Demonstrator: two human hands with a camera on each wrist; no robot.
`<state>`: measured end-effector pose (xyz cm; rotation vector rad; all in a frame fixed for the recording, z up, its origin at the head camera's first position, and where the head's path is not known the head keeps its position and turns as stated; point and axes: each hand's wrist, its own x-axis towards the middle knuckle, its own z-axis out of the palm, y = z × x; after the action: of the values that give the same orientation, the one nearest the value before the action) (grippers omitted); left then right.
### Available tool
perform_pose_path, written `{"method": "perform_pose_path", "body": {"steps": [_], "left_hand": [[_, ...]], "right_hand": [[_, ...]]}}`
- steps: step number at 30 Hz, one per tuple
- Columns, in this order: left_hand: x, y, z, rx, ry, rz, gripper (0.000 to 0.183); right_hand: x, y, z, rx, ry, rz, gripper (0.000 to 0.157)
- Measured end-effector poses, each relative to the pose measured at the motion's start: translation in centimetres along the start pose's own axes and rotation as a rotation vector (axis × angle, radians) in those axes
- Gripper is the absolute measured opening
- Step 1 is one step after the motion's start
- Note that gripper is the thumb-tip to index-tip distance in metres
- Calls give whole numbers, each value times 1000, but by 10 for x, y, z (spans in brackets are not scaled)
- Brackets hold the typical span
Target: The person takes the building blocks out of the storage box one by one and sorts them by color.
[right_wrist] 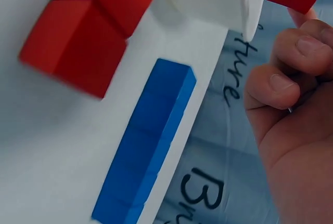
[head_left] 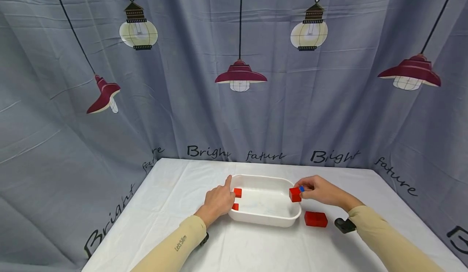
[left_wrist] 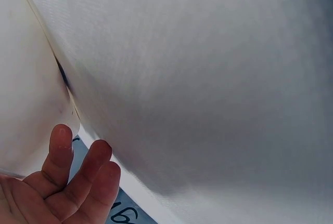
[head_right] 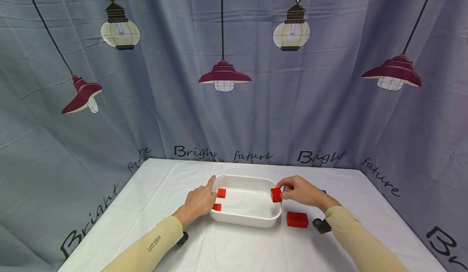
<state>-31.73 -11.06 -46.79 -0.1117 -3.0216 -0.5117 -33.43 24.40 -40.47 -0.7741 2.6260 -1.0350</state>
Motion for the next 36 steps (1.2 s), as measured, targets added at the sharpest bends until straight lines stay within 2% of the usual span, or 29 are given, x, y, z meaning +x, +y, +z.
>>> {"method": "perform_pose_path", "body": {"steps": [11,16,24,36], "left_hand": [[-1,1,0,-15,-15,-13,65],[-1,1,0,-16,-15,-10,65],[0,0,0,-16,-5,-6,64],[-1,0,1,-31,-13,-11,65]], "right_hand": [[-29,28,-7,32,51,53,26],[-42,37,-9,58,85,69,31],[-62,57,-7,89,114,141,37],[-88,88,-3,92,117,210,43]]}}
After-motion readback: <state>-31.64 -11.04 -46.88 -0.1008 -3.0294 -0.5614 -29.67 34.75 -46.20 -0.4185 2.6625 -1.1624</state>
